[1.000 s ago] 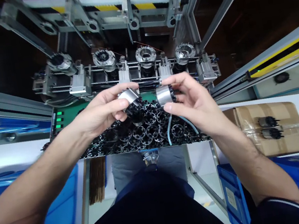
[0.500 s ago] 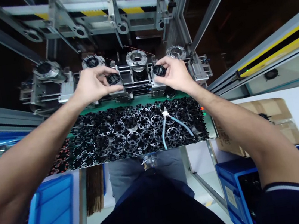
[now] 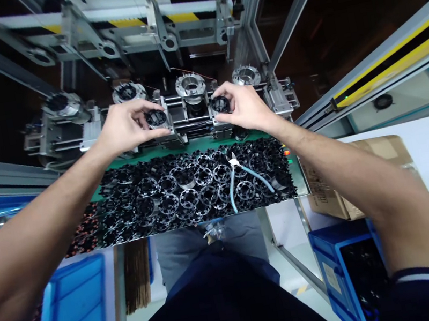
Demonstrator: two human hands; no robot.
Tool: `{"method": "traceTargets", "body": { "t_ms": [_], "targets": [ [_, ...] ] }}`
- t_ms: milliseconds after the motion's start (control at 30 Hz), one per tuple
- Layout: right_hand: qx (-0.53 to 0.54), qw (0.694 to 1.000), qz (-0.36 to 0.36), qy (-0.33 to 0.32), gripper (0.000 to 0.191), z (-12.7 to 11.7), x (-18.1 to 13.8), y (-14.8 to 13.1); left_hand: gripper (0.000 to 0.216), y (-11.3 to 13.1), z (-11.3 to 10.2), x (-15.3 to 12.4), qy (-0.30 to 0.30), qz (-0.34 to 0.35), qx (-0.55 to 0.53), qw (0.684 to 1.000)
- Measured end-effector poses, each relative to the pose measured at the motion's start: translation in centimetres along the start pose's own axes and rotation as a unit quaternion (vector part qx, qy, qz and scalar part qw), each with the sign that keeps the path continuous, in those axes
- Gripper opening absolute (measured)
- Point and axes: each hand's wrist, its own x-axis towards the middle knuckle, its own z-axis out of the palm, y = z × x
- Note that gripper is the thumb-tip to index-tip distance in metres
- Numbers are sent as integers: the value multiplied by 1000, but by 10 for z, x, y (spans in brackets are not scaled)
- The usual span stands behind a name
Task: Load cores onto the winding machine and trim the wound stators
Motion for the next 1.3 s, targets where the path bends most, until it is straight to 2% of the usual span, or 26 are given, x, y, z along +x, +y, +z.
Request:
{"method": "traceTargets", "body": {
  "t_ms": [67,133,200,300,367,467,567,633,733,867,1000,1133,1300],
  "targets": [
    [1,1000,1,14,73,-13,4,0,101,13,1,-11,23,18,-24,999],
    [25,998,28,56,72,-29,11,2,91,29,4,-31,81,28,-92,992],
    [45,992,61,103,66,-46,20,8,80,45,12,-62,130,30,-169,976],
    [19,984,102,147,65,-66,38,21,72,66,30,-120,163,-1,-272,948],
    [-19,982,120,144,76,-75,50,29,72,78,41,-161,209,-51,-344,914],
    [-82,984,111,112,82,-85,63,35,79,90,54,-214,280,-188,-400,852],
    [-156,983,86,55,77,-88,68,32,84,90,56,-251,321,-315,-394,801],
    [-195,978,73,13,71,-88,70,28,82,86,52,-267,344,-367,-387,773],
    [-243,968,59,-30,65,-90,75,23,78,84,44,-282,366,-391,-375,756],
    [-274,957,55,-76,64,-99,88,24,84,90,45,-287,374,-378,-384,755],
    [-280,952,57,-108,63,-108,95,32,82,96,60,-283,325,-350,-427,768],
    [-278,953,50,-111,65,-110,93,38,84,100,77,-279,304,-333,-464,763],
    [-288,945,50,-146,61,-109,95,38,80,100,81,-284,249,-314,-490,774]
  ]
}}
